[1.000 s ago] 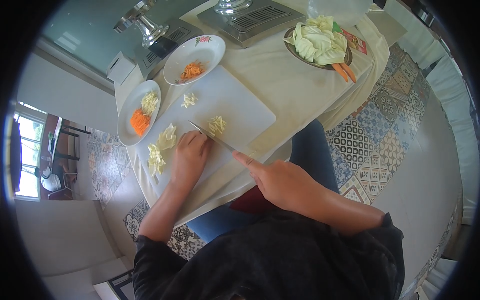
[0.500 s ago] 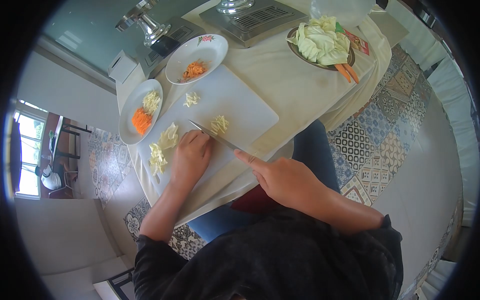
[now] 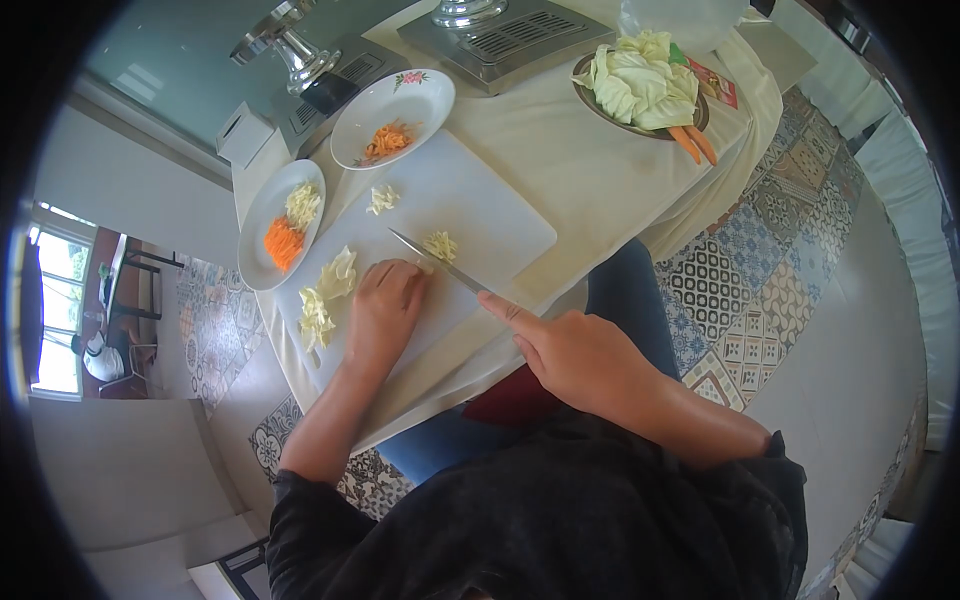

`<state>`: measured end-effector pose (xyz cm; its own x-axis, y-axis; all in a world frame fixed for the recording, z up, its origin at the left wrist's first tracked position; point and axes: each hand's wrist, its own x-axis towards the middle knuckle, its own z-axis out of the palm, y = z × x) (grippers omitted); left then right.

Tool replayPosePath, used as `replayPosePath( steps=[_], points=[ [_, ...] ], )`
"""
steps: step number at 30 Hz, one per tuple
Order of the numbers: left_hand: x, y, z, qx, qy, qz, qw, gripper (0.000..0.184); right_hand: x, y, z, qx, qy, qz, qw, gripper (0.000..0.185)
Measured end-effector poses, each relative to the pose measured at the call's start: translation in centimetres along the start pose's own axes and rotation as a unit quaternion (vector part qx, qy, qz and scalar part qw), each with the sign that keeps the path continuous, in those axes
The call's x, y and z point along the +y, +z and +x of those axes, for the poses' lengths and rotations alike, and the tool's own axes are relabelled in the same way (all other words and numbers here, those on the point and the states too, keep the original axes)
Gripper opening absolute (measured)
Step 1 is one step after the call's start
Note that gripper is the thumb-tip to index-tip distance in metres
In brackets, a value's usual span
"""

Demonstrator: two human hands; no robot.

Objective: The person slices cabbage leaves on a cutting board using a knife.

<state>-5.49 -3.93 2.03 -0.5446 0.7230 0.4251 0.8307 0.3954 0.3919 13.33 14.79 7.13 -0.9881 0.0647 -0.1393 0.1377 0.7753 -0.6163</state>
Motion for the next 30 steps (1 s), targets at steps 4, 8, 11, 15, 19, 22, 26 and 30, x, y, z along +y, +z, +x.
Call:
replayPosePath(
  steps=[4,8,11,15,19,22,26,30],
  points=[
    [0.1,-0.5,-0.1,-0.010,0.008,0.006,1.000,0.012,0.0,0.1,0.1,0.001,0.002,0.003,1.000,0.058],
    [1.0,-1.4,-0.1,-0.037,-0.013,0.033,0.999,0.012,0.1,0.1,0.1,0.002,0.005,0.005,1.000,0.058],
    [0.7,-1.1,-0.1,-0.032,-0.008,0.026,0.999,0.013,0.0,0.1,0.1,0.003,0.004,0.005,1.000,0.058],
    [0.8,-1.0,0.1,-0.030,0.010,0.034,0.999,0.015,0.1,0.3,0.0,0.010,0.001,0.013,1.000,0.058],
    [0.8,-0.9,0.1,-0.031,0.014,0.043,0.998,0.015,0.1,0.5,0.0,0.018,-0.011,0.007,1.000,0.058],
    [0.9,-1.0,0.2,-0.033,0.010,0.032,0.999,0.019,0.2,0.5,-0.1,0.022,-0.020,0.000,1.000,0.058],
    [1.0,-1.0,0.2,-0.034,0.014,0.045,0.998,0.017,0.2,0.8,-0.2,0.034,-0.039,-0.016,0.999,0.058],
    [1.0,-1.0,0.3,-0.031,0.011,0.050,0.998,0.016,0.2,0.8,-0.2,0.037,-0.043,-0.019,0.998,0.058]
  ],
)
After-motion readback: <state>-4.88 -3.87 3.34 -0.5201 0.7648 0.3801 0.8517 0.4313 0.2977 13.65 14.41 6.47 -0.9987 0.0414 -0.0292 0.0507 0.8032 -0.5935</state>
